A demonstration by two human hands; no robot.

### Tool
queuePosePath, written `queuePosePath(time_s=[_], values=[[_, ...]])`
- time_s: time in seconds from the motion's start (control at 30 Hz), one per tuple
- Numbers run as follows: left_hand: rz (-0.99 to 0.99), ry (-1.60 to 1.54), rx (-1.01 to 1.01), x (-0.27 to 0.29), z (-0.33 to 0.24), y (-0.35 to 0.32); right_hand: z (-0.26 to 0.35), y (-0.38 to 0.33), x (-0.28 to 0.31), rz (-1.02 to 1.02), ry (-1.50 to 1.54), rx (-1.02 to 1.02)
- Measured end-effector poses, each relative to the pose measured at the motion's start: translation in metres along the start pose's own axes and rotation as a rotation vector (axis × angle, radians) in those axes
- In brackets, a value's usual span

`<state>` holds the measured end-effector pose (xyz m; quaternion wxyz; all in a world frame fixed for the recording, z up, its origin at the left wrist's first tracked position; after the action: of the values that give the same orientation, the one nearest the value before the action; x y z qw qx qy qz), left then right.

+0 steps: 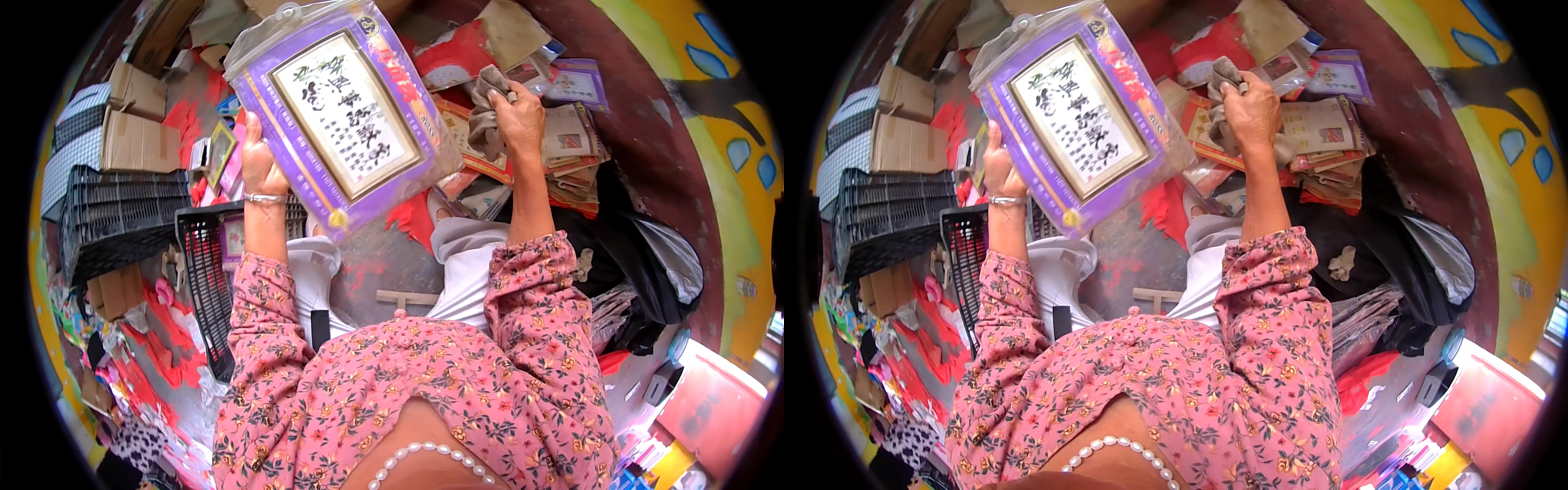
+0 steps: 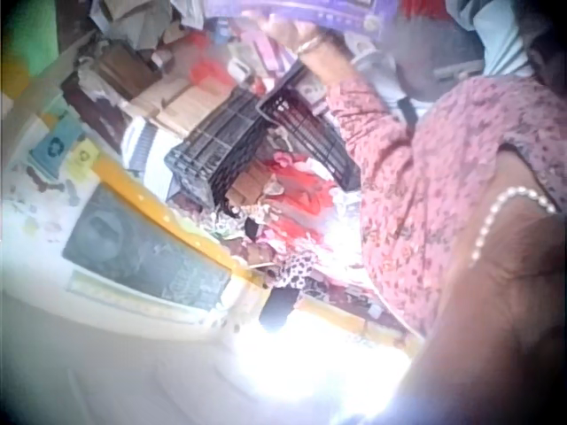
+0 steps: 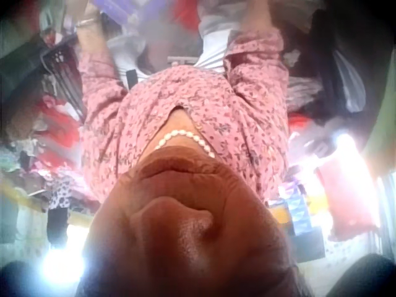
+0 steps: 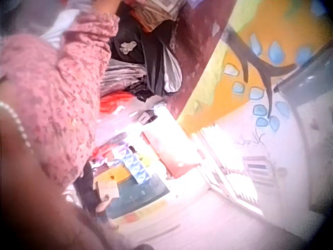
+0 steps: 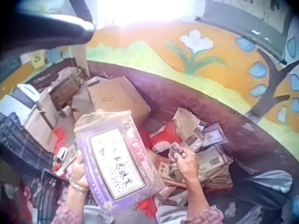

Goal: The person sits on the floor and wipes the plastic packaging of several purple and red items with a cloth. They handle the items one at a time, wiping the front and back surfaces before placing them into a black plastic crate.

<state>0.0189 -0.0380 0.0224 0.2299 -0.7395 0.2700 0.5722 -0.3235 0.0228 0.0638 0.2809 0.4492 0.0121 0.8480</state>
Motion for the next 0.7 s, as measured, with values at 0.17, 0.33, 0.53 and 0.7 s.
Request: queuePosePath(time_s=[0.17, 0.33, 0.53, 0.7], values=[[0.109, -0.045, 0.108, -0.010, 0.013, 0.004, 0.009, -0.004, -0.024, 0.389, 1.104, -0.299], [-0.034, -0.011, 0.112, -0.009, 0.017, 0.004, 0.016, -0.016, -0.031, 0.778, 1.203, -0.384], [-0.038, 0.058, 0.098, -0.016, 0.030, 0.000, 0.008, -0.014, -0.034, 0.761, 1.327, -0.492], [-0.291, 0.573, 0.079, -0.023, 0.031, -0.005, 0.015, -0.011, -0.029, 0.734, 1.182, -0.406]])
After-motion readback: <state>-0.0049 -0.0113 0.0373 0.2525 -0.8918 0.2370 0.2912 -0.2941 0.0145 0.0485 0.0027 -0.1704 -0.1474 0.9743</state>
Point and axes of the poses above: each hand's wrist, its own y-axis towards the middle knuckle, its own x-axis out of the back of the hand, z = x × y, the point moved 2 cm from there along y, towards the middle knuckle, and after that the axes turned 7 degrees about x, right-handed, at the moved point
